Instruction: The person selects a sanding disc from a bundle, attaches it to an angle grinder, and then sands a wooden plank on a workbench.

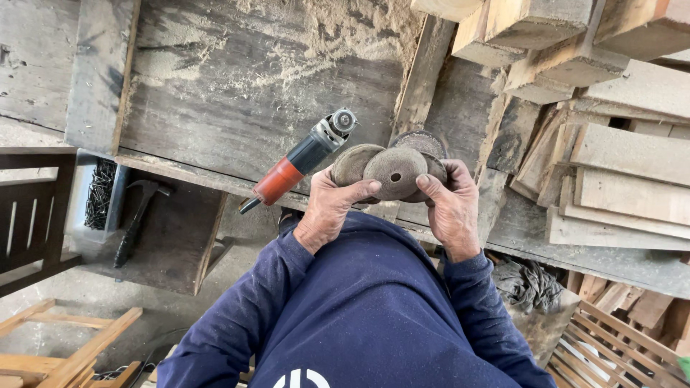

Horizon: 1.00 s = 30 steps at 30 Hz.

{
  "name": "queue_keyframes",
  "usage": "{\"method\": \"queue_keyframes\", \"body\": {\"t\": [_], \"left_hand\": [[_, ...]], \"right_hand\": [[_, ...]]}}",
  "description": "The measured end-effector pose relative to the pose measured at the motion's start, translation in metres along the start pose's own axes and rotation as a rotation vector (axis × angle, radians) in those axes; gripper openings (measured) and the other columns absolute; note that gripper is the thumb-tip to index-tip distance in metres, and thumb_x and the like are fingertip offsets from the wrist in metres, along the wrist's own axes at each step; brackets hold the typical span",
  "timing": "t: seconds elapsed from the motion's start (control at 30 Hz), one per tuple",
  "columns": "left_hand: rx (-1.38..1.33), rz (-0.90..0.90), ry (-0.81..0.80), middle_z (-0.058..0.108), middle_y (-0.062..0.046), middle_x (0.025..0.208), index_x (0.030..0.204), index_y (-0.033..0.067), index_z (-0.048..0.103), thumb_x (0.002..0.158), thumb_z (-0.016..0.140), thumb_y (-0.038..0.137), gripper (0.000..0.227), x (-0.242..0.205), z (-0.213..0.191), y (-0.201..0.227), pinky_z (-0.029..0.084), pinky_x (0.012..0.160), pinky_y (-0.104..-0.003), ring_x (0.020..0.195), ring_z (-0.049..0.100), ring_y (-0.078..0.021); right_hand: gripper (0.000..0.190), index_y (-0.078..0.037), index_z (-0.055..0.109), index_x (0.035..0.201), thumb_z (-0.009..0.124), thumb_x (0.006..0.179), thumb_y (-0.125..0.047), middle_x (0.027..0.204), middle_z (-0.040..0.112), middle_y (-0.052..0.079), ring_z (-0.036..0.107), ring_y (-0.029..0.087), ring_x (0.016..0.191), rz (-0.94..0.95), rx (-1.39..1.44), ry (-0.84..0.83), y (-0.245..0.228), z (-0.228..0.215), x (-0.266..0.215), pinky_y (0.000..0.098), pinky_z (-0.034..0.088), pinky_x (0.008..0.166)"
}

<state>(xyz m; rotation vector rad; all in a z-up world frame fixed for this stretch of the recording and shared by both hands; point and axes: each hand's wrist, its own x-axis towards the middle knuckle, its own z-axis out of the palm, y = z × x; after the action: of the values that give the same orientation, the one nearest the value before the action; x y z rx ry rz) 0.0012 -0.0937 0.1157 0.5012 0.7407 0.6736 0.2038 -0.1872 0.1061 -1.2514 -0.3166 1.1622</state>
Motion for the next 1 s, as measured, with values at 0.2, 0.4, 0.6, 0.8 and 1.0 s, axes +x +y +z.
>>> {"method": "queue_keyframes", "body": {"t": [0.2,0.4,0.6,0.8,1.0], "left_hand": [[-0.200,-0.033,-0.154,0.072,-0.011,0.119,0.136,0.0007,0.055,0.094,0.070,0.011,0.046,-0.002,-0.004,0.004,0.063,0.095,-0.038,0.104,0.075,-0.0190],[-0.236,-0.106,-0.126,0.072,-0.017,0.118,0.135,-0.0040,0.057,0.107,0.063,0.021,0.038,0.005,-0.012,0.003,0.056,0.078,-0.032,0.098,0.075,-0.0255],[-0.171,-0.055,0.068,0.073,-0.012,0.108,0.111,-0.0013,0.069,0.091,0.072,0.007,0.021,0.015,-0.012,-0.012,0.067,0.082,-0.037,0.095,0.076,-0.0213],[-0.156,0.018,0.207,0.068,-0.006,0.081,0.083,0.0087,0.057,0.084,0.084,0.004,0.027,0.021,-0.020,-0.018,0.067,0.067,-0.040,0.070,0.074,-0.0210],[-0.112,0.029,-0.006,0.072,-0.007,0.083,0.087,0.0074,0.060,0.082,0.086,0.002,0.027,0.015,-0.018,-0.013,0.064,0.071,-0.034,0.075,0.074,-0.0180]], "right_hand": [[0.020,-0.006,0.065,0.106,0.080,0.091,-0.006,0.106,0.072,0.008,0.069,0.017,0.097,-0.006,0.091,0.003,-0.007,-0.004,0.007,0.0365,0.059,0.089],[0.021,-0.009,0.064,0.110,0.076,0.093,-0.007,0.119,0.072,0.009,0.069,0.024,0.114,-0.059,0.193,0.138,-0.025,-0.020,0.015,0.0516,0.058,0.105],[0.020,-0.009,0.062,0.114,0.071,0.097,-0.004,0.122,0.070,0.009,0.068,0.024,0.117,-0.064,0.257,0.147,-0.024,-0.026,0.014,0.0529,0.057,0.107],[0.024,-0.008,0.062,0.114,0.072,0.092,-0.004,0.122,0.069,0.010,0.068,0.026,0.116,-0.037,0.323,0.029,-0.021,-0.022,0.012,0.0540,0.058,0.103],[0.051,-0.007,0.055,0.139,0.073,0.092,0.002,0.135,0.064,0.010,0.064,0.024,0.121,0.042,0.220,-0.087,-0.014,0.000,0.009,0.0453,0.054,0.108]]}}
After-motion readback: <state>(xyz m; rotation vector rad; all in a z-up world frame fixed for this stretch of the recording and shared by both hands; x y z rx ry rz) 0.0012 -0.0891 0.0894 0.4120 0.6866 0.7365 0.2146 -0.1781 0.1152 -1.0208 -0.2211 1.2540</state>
